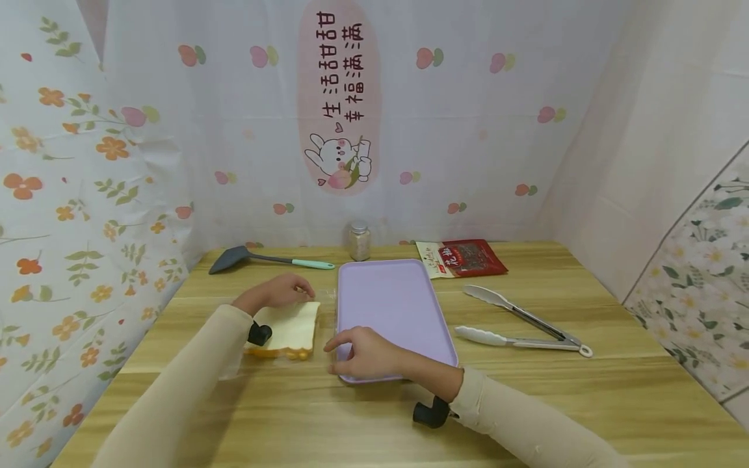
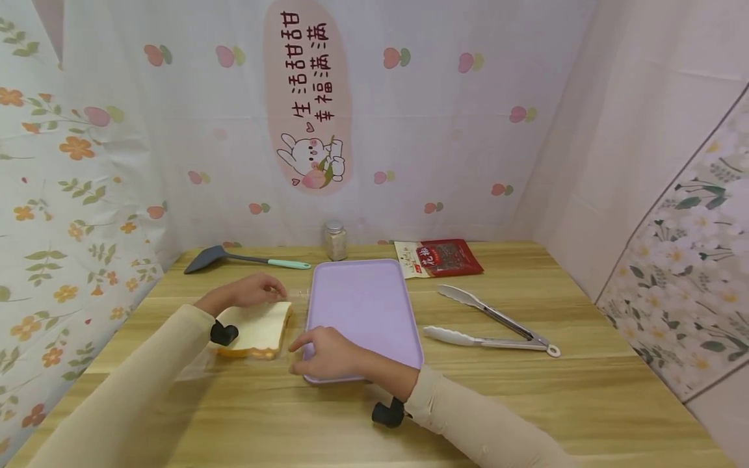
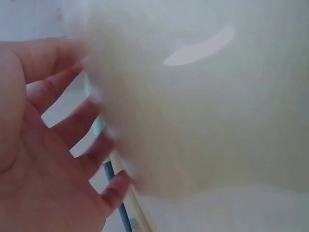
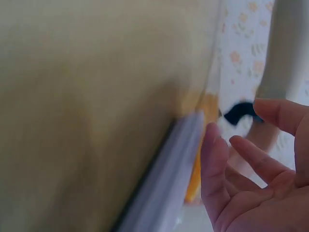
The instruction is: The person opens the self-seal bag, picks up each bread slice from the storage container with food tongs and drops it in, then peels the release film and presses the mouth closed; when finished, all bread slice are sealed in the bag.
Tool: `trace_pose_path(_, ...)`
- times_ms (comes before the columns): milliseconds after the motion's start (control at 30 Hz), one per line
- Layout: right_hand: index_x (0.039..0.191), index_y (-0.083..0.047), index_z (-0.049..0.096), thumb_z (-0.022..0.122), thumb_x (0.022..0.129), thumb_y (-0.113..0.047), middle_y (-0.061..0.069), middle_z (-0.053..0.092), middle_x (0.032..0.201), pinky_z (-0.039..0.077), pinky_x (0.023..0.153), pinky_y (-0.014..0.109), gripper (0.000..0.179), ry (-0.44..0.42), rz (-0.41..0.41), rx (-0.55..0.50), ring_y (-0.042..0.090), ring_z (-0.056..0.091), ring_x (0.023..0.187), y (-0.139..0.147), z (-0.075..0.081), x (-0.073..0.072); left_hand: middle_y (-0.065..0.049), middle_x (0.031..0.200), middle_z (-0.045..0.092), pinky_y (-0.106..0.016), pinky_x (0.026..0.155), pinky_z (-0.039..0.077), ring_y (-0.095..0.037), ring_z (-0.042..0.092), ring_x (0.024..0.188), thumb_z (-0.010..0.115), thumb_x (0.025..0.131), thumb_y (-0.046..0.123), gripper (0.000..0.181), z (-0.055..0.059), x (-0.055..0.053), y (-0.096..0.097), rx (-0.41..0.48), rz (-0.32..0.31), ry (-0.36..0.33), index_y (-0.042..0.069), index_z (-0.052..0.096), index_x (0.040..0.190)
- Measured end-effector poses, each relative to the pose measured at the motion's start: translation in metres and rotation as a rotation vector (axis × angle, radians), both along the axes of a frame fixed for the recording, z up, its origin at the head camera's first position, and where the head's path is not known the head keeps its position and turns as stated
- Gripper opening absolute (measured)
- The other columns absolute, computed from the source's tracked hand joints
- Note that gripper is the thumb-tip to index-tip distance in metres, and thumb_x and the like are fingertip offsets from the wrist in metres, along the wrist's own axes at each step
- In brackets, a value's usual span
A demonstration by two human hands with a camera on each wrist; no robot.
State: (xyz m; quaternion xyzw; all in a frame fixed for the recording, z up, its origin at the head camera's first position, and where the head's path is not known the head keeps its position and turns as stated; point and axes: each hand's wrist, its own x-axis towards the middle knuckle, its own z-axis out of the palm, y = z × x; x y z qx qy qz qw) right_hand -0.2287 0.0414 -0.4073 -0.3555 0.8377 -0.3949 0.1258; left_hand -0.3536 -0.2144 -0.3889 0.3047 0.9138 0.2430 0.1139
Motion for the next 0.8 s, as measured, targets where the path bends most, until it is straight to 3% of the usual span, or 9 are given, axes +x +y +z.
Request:
trace_pose_path(200, 0.121, -0.001, 0.069, 0.075, 0.087, -0.017, 0.003, 0.073, 0.085, 0.045, 0.065, 0.016, 0.037, -0.042, 0.031, 0.048, -0.002, 0.050, 0.053, -0.016, -0.007, 0.007, -0.009, 0.097, 0.071, -0.034, 0.079, 0.046, -0.014, 0.055, 0.082, 0.056, 0.098, 0.006, 0.018, -0.003, -0.004, 0.004, 0.044, 0.026, -0.059, -0.002, 0.072, 0.099)
trace_pose_path(433, 0.118, -0.002, 0.071, 0.074, 0.088, -0.013, 0.004, 0.073, 0.101, 0.041, 0.063, 0.016, 0.032, -0.077, 0.013, 0.043, 0.002, 0.040, 0.049, -0.021, -0.010, 0.006, -0.011, 0.097, 0.073, -0.028, 0.073, 0.043, -0.011, 0.050, 0.076, 0.055, 0.097, 0.002, 0.020, -0.003, -0.003, 0.006, 0.073, 0.029, -0.075, -0.005, 0.074, 0.100)
trace_pose_path(467, 0.117, -0.002, 0.072, 0.074, 0.088, -0.012, 0.008, 0.074, 0.095, 0.040, 0.061, 0.016, 0.031, -0.083, 0.019, 0.034, 0.002, 0.038, 0.048, -0.021, -0.009, 0.007, -0.011, 0.097, 0.073, -0.028, 0.072, 0.043, -0.011, 0.050, 0.075, 0.055, 0.098, 0.002, 0.020, -0.002, -0.003, 0.006, 0.076, 0.032, -0.075, -0.005, 0.074, 0.100)
trace_pose_path(533, 0.113, -0.002, 0.073, 0.074, 0.087, -0.009, 0.008, 0.074, 0.100, 0.039, 0.059, 0.016, 0.026, -0.096, 0.025, 0.016, 0.003, 0.037, 0.047, -0.022, -0.007, 0.010, -0.012, 0.095, 0.073, -0.028, 0.070, 0.044, -0.012, 0.052, 0.074, 0.055, 0.097, 0.002, 0.020, -0.001, 0.000, 0.005, 0.083, 0.043, -0.087, -0.005, 0.074, 0.100)
trace_pose_path(633, 0.109, -0.003, 0.075, 0.076, 0.086, -0.008, 0.007, 0.074, 0.102, 0.043, 0.062, 0.016, 0.024, -0.136, 0.025, -0.003, -0.001, 0.049, 0.056, -0.024, -0.004, 0.020, -0.011, 0.093, 0.073, -0.029, 0.068, 0.046, -0.013, 0.055, 0.074, 0.057, 0.097, 0.004, 0.020, 0.002, 0.005, 0.001, 0.078, 0.054, -0.081, -0.005, 0.075, 0.097)
trace_pose_path(733, 0.110, -0.005, 0.075, 0.077, 0.085, -0.010, -0.001, 0.072, 0.115, 0.047, 0.080, 0.017, 0.026, -0.185, 0.024, -0.016, -0.001, 0.062, 0.090, -0.026, -0.003, 0.034, -0.010, 0.091, 0.074, -0.031, 0.069, 0.049, -0.015, 0.060, 0.076, 0.062, 0.097, 0.005, 0.017, 0.002, 0.011, -0.003, 0.066, 0.061, -0.055, -0.003, 0.077, 0.093)
trace_pose_path(800, 0.113, -0.007, 0.075, 0.078, 0.084, -0.013, -0.005, 0.070, 0.119, 0.046, 0.091, 0.021, 0.030, -0.209, 0.016, -0.004, 0.003, 0.060, 0.109, -0.026, -0.002, 0.045, -0.008, 0.090, 0.074, -0.032, 0.071, 0.050, -0.015, 0.063, 0.079, 0.065, 0.096, 0.006, 0.016, 0.001, 0.014, -0.004, 0.057, 0.064, -0.031, -0.001, 0.078, 0.091)
